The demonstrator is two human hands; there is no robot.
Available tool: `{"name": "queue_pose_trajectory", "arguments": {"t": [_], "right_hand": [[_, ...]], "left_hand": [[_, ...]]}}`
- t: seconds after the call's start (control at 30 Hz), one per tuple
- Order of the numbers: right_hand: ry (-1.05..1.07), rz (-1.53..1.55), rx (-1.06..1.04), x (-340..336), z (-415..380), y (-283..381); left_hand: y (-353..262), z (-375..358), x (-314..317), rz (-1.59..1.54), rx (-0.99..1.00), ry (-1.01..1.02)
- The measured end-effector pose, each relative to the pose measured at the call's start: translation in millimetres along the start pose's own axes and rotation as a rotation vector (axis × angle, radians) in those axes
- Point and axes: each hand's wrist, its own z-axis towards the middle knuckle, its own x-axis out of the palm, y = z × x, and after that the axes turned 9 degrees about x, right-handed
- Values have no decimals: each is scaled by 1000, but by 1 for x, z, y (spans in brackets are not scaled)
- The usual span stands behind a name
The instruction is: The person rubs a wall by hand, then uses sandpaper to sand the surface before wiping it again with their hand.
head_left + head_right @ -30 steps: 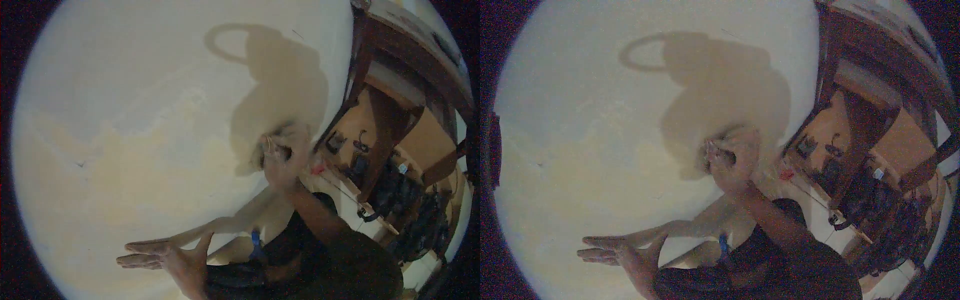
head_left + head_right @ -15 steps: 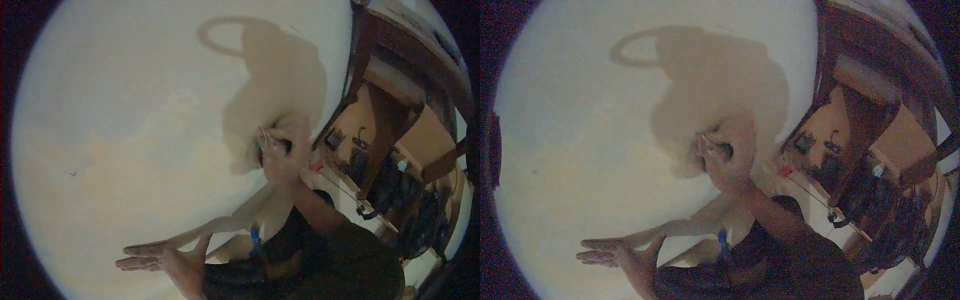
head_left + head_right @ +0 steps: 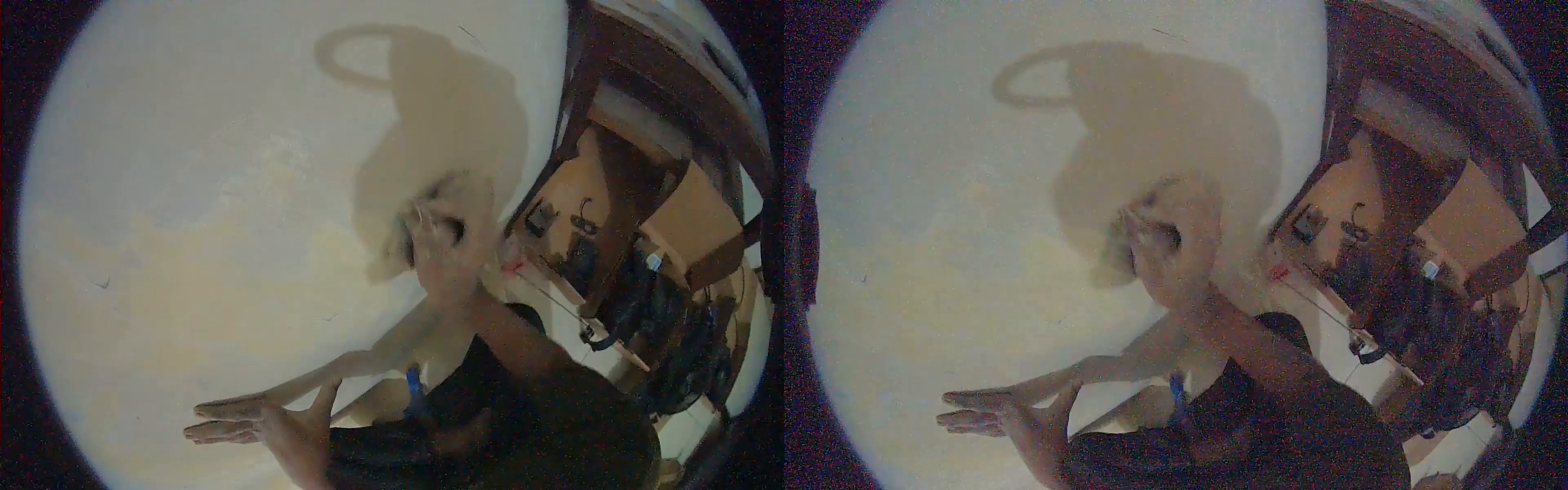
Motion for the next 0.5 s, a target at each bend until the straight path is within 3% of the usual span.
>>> {"name": "queue_pose_trajectory", "arguments": {"t": [0.07,0.2,0.27,0.37,0.5], "right_hand": [[14,-13,-53,8,42,15],[52,-29,5,-14,-7,7],[71,-9,50,-19,-7,10],[112,-56,-46,-11,29,14],[113,73,66,-21,-7,1]], "left_hand": [[1,3,3,100,16,-63],[2,-15,11,393,114,-235],[11,-19,18,389,121,-229],[8,-6,7,5,-10,4],[-19,2,-17,-264,-217,288]]}}
